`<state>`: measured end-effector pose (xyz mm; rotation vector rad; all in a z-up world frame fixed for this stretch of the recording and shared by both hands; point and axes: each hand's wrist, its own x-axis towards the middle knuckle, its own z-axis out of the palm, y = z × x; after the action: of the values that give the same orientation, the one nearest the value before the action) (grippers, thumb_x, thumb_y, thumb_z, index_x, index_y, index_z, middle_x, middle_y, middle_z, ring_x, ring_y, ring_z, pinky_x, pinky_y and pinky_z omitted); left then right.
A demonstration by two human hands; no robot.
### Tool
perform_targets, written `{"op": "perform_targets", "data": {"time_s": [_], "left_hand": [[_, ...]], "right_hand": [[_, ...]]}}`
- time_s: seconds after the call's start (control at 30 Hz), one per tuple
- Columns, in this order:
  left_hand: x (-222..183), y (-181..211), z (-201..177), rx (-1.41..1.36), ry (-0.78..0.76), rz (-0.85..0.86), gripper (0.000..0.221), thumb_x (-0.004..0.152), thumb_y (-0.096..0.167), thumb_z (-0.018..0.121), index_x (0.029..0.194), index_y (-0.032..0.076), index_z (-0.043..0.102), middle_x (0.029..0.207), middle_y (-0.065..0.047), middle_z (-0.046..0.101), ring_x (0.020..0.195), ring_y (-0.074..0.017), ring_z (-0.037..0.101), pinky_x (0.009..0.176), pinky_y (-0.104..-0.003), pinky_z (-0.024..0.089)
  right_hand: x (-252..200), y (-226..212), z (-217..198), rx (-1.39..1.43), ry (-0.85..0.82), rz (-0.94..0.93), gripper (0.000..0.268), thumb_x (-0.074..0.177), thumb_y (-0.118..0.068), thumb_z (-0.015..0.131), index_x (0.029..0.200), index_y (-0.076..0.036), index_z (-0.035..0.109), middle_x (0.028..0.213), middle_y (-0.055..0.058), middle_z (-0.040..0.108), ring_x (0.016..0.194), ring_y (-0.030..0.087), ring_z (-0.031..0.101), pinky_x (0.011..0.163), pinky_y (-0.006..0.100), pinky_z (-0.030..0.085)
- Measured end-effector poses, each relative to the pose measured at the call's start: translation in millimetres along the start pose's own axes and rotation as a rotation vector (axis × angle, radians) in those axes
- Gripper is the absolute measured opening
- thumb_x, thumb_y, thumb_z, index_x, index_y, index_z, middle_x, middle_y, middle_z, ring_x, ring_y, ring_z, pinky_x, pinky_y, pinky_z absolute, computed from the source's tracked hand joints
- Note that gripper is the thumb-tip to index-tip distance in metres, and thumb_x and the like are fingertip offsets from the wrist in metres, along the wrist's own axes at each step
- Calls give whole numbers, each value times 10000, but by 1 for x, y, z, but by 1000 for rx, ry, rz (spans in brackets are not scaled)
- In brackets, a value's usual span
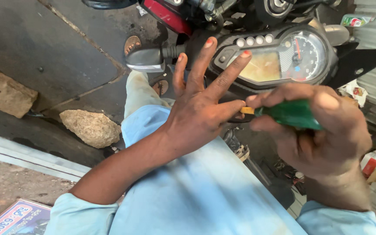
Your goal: The person removes and then reattaches the front plastic cowl around the motorcycle's instrument cluster using a screwdriver.
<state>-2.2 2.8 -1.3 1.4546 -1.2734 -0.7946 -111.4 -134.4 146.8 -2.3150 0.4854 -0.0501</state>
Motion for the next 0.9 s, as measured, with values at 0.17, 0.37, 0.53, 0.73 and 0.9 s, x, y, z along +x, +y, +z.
{"op": "perform_targets", "data": {"time_s": [0.17,0.37,0.53,0.73,0.9], "left_hand": [[-5,2,5,37,39,21,78,976,116,764,970,193,756,1700,-35,276,1587,-451,94,1245,-742,113],[5,8,-7,-6,-9,-7,287,867,28,711,1043,238,796,1685,-96,344,1574,-492,95,1237,-768,123],[4,19,-56,-160,336,-24,286,942,41,673,1225,-1,680,1522,-201,475,1499,-472,337,1258,-623,304],[3,46,-73,-354,444,104,306,1051,137,652,1298,-42,682,1379,-251,567,1125,-218,666,853,-287,576],[1,66,-74,-374,396,103,410,991,214,781,1305,-21,665,1270,-183,602,971,-161,656,775,-274,553]], "right_hand": [[-6,-16,2,-208,22,55,877,1007,96,804,1643,-147,251,1171,214,632,1018,282,760,847,349,666],[2,-14,14,-534,153,-164,839,870,-40,898,1496,-50,341,1062,116,652,828,308,737,701,373,594],[20,-22,16,-401,-8,-176,822,863,19,800,1504,-116,303,1162,133,637,963,300,712,717,389,609],[5,-42,9,-284,-220,-95,921,877,173,653,1568,-172,152,1299,162,632,1096,337,692,773,386,621],[-11,-35,30,-326,-49,-73,949,993,41,773,1627,-125,86,1411,257,518,1004,293,716,768,355,612]]}}
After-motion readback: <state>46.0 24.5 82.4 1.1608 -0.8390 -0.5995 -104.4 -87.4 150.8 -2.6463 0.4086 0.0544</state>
